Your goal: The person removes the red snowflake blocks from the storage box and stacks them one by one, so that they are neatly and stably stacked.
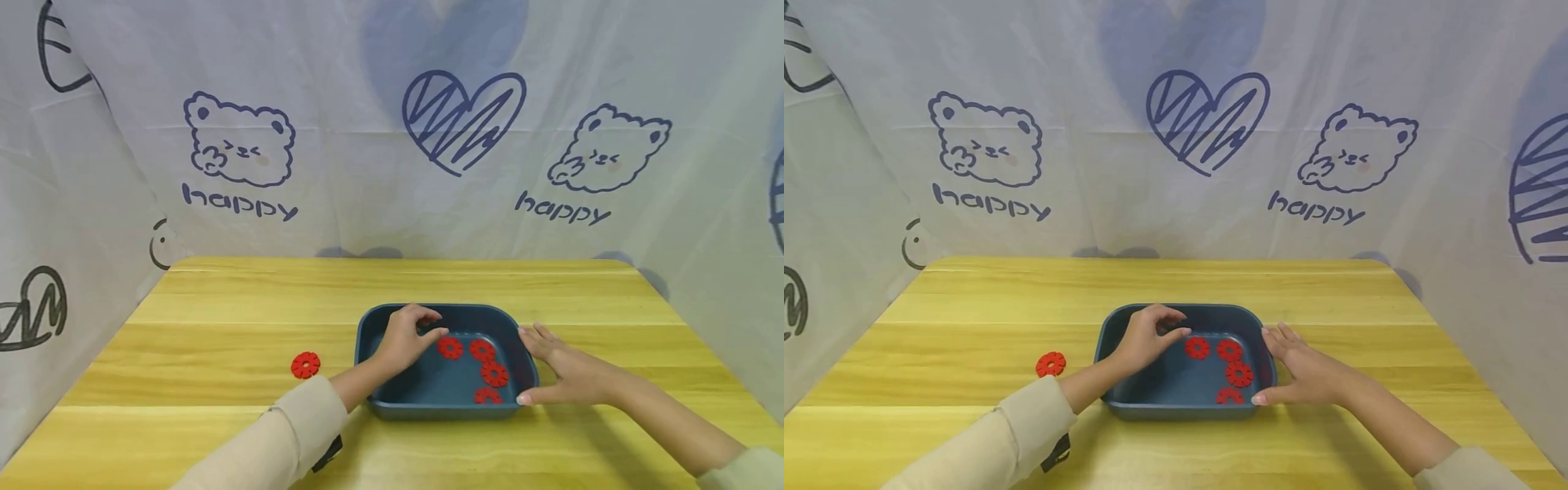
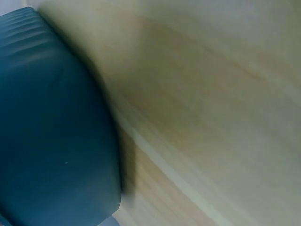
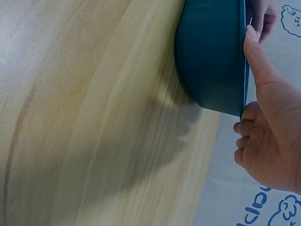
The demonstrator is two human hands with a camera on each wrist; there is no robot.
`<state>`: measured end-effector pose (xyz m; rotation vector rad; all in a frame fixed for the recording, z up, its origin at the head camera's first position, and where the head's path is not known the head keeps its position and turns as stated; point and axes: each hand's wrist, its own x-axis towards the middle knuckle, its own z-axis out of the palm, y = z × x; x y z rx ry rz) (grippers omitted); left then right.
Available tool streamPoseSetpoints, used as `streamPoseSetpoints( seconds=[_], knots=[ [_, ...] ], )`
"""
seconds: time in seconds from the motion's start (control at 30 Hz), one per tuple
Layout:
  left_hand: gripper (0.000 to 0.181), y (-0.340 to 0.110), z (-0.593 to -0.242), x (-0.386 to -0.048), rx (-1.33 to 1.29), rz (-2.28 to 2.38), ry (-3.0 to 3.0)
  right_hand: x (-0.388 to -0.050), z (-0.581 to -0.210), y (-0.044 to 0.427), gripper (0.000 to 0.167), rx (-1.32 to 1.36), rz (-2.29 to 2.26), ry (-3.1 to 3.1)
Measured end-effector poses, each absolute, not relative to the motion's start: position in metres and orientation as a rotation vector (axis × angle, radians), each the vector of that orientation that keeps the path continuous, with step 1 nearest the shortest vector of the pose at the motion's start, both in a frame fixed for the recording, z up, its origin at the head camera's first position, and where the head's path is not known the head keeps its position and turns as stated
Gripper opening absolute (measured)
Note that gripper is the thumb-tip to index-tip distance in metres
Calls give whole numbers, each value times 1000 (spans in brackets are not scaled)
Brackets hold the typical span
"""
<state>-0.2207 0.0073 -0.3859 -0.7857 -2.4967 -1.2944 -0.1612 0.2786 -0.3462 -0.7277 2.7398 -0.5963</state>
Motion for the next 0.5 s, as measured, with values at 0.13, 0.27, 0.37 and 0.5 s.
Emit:
streamPoseSetpoints(
  seconds=[0.13,0.27,0.37,0.5],
  knots=[
    [26,10,-388,-223,-792,-1260,-2573,-161,-346,278,105,-726,-611,2735],
    [27,13,-390,-226,-789,-1217,-2655,-161,-345,278,106,-710,-624,2727],
    [27,15,-393,-229,-783,-1172,-2706,-162,-345,278,106,-707,-621,2727],
    [27,17,-397,-233,-771,-1126,-2779,-162,-345,277,107,-709,-616,2730]
  ],
)
